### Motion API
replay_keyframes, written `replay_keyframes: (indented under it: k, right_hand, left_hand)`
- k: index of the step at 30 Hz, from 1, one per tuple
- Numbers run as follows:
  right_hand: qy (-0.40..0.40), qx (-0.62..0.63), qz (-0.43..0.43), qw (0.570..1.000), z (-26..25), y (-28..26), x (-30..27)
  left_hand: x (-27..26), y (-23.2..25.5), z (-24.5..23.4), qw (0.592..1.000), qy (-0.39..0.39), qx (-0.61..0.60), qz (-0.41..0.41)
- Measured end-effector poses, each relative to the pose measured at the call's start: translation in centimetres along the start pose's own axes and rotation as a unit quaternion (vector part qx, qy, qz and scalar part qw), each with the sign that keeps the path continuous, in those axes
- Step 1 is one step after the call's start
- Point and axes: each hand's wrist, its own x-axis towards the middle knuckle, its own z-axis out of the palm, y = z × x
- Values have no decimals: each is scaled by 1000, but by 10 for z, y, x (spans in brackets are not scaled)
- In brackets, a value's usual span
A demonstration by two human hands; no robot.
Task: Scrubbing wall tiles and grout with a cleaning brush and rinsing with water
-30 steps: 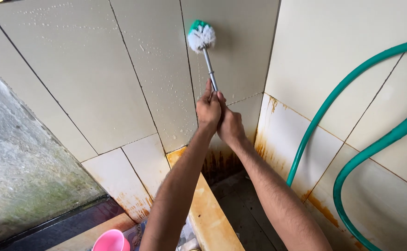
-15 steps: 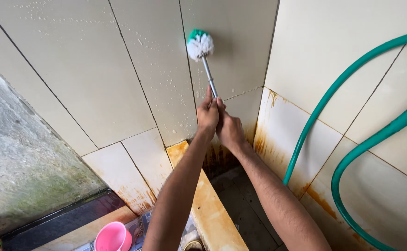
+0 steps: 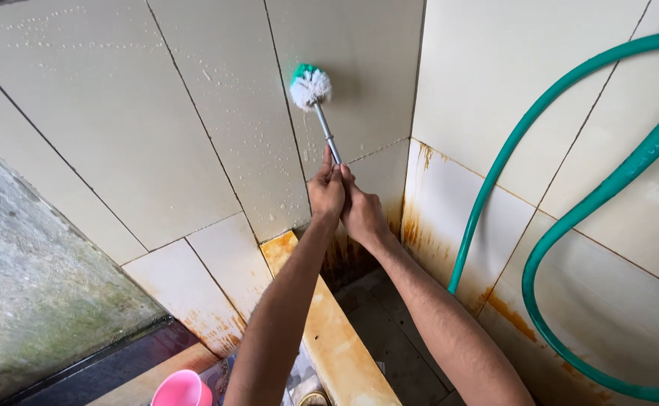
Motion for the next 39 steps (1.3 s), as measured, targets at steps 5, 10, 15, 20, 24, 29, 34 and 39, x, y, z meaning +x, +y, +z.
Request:
replay_keyframes:
  k: [5, 10, 15, 20, 24, 29, 34, 39]
  right_hand:
    - [5, 14, 32, 999, -33, -42, 69]
    - [51, -33, -16, 998, -65, -63, 119]
    - [6, -25, 24, 999, -62, -40, 117]
    - [14, -6, 32, 999, -17, 19, 49]
    - [26, -18, 6, 999, 14, 67, -35]
    - [-24, -14, 30, 999, 25, 93, -88]
    - [-66, -25, 96, 993, 13, 67, -67]
    - [30, -14, -41, 999, 2, 40, -5]
  left_hand:
    - [43, 91, 23, 998, -41, 34, 22]
    - [75, 139, 53, 997, -52, 39, 46]
    - [80, 111, 58, 997, -59, 9, 52]
    - [46, 19, 37, 998, -46, 32, 17]
    - [0, -81, 17, 998, -27, 14, -62]
    - [-48, -121, 3, 987, 3, 118, -111]
    - [-44, -82, 10, 974, 9, 166, -156]
    - [0, -20, 18, 991, 6, 132, -18]
